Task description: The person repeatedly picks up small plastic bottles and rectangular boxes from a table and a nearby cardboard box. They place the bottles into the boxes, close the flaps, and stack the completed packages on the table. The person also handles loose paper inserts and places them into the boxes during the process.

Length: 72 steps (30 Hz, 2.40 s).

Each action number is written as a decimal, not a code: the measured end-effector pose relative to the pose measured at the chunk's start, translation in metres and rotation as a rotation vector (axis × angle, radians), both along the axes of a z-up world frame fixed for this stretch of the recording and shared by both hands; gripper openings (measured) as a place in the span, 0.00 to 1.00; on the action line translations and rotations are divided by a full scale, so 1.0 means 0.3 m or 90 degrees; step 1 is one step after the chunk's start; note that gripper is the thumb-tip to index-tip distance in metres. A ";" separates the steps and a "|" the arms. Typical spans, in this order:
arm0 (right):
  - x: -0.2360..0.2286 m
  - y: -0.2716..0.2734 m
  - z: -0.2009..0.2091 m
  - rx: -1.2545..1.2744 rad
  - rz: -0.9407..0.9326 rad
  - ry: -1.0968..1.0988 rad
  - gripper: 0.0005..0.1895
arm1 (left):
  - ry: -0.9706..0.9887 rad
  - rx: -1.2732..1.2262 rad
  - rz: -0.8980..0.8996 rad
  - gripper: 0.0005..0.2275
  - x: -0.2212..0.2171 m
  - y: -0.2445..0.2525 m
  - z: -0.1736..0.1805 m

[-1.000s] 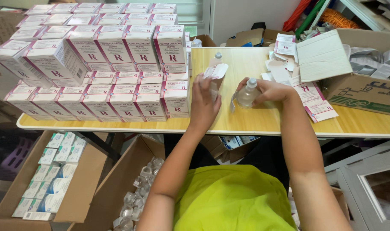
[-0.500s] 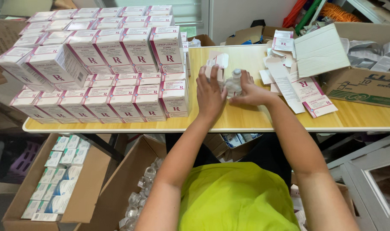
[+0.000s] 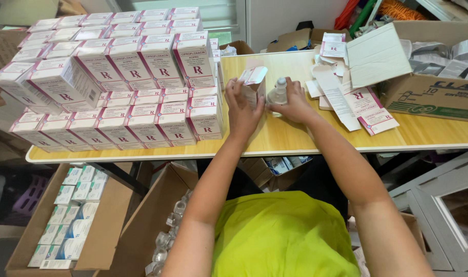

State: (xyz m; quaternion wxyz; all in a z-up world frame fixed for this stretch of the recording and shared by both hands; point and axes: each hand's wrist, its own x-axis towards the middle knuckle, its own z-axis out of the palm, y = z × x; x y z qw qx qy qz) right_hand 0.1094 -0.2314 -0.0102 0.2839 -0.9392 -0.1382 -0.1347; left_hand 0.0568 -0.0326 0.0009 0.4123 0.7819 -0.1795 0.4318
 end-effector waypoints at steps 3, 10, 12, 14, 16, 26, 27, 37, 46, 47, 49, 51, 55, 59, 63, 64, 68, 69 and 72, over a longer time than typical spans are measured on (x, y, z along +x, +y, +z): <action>-0.011 -0.026 0.038 0.064 0.007 0.014 0.57 | -0.022 -0.017 -0.012 0.35 0.000 0.006 0.003; -0.048 -0.035 0.091 0.170 0.000 -0.045 0.40 | 0.005 -0.001 -0.061 0.28 0.000 0.005 -0.003; -0.052 -0.039 0.100 0.215 0.002 -0.050 0.42 | 0.005 0.012 -0.044 0.26 -0.006 0.003 -0.003; -0.049 -0.051 0.125 0.281 -0.004 -0.050 0.42 | 0.005 0.014 -0.033 0.26 -0.007 0.006 0.014; -0.063 -0.078 0.145 0.382 0.055 -0.057 0.41 | 0.012 0.006 -0.030 0.27 -0.019 0.007 0.034; -0.179 -0.008 0.282 0.614 0.439 -0.013 0.37 | 0.016 0.000 -0.091 0.36 -0.099 0.010 0.118; -0.194 0.012 0.297 0.571 0.417 -0.055 0.35 | 0.007 0.013 -0.093 0.36 -0.102 0.005 0.111; -0.304 0.045 0.444 0.047 0.318 -0.302 0.31 | -0.056 0.074 -0.120 0.38 -0.078 0.000 0.066; -0.282 0.015 0.366 0.129 0.260 -0.161 0.34 | -0.079 0.082 -0.137 0.37 -0.085 0.002 0.054; -0.279 0.013 0.362 0.078 0.240 -0.198 0.36 | -0.081 0.089 -0.142 0.38 -0.082 0.002 0.059; -0.280 0.012 0.356 0.048 0.224 -0.212 0.37 | -0.083 0.103 -0.149 0.38 -0.087 0.005 0.065; -0.283 0.013 0.351 0.092 0.233 -0.164 0.36 | -0.093 0.117 -0.149 0.38 -0.085 0.005 0.069; -0.283 0.013 0.323 0.033 0.133 -0.199 0.30 | -0.106 0.130 -0.163 0.36 -0.078 0.004 0.053; -0.253 0.013 0.288 0.034 0.080 -0.134 0.24 | -0.118 0.181 -0.172 0.33 -0.083 0.005 0.044; -0.225 0.025 0.245 -0.134 0.034 -0.117 0.16 | -0.147 0.255 -0.175 0.30 -0.094 0.005 0.060; -0.221 0.028 0.237 -0.147 0.023 -0.135 0.17 | -0.152 0.272 -0.185 0.30 -0.100 0.003 0.061; -0.225 0.043 0.238 -0.177 0.008 -0.116 0.21 | -0.091 0.186 -0.192 0.30 -0.103 -0.002 0.069; -0.233 0.044 0.244 -0.181 0.012 -0.087 0.21 | -0.081 0.144 -0.213 0.29 -0.102 -0.006 0.068; -0.269 0.059 0.258 -0.089 0.039 -0.266 0.22 | -0.075 0.107 -0.213 0.30 -0.092 -0.013 0.062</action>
